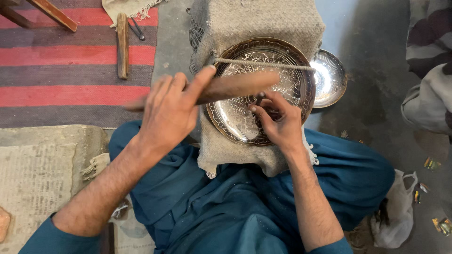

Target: The person sits cross-legged on the floor with an engraved brass tray resting on a cloth-covered cushion. They hold a punch against the tray's patterned surface with one hand and repeatedly strike the punch with a wooden mallet held in the other hand, repositioning the punch across the tray's central design as they work.

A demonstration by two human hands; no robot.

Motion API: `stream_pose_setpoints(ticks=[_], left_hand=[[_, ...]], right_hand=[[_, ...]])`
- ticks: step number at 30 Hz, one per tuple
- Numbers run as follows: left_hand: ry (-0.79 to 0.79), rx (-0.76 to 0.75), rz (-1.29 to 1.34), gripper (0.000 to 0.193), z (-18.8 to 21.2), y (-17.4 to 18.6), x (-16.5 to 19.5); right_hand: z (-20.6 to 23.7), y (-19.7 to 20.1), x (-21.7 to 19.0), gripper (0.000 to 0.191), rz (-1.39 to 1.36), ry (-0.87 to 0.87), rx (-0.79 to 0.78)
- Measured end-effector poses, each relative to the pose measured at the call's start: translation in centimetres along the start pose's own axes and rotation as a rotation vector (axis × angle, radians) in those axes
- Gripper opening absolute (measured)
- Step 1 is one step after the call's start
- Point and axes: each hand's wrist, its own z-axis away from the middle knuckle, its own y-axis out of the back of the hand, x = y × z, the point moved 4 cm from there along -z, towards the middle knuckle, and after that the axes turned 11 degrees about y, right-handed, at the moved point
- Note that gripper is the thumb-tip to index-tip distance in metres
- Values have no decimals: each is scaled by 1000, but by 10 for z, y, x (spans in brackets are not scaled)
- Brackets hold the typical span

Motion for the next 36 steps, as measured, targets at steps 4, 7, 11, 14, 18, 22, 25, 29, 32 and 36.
stream_pose_setpoints(ticks=[4, 7, 11, 14, 18, 22, 25, 29, 32, 36], left_hand=[[-76, 122, -183, 75, 1, 2, 7], [-46, 91, -72, 71, -1, 4, 5], [-21, 77, -26, 70, -1, 5, 5], [-52, 107, -166, 71, -1, 3, 8], [32, 4, 94, 71, -6, 6, -2], [-54, 98, -170, 73, -6, 5, 2], [-13, 30, -31, 73, -6, 6, -3], [4, 34, 13, 70, -6, 6, -3], [-35, 62, -140, 71, -5, 4, 1], [10, -7, -47, 76, -7, 4, 2]], right_hand=[[-3, 2, -8, 31, 45, -31, -15], [-3, 2, -12, 32, 33, -28, -10], [-6, 2, -14, 32, 38, -30, -34], [-3, 3, -15, 31, 54, -36, -41], [-6, 3, -18, 35, -11, 41, -27], [-6, 3, -15, 33, 52, -5, -37], [-2, 2, -13, 34, 12, 0, -23], [-3, 1, -10, 35, 16, 39, -42], [0, 1, -7, 36, 0, 23, -27], [1, -1, 0, 40, -63, -61, 48]])
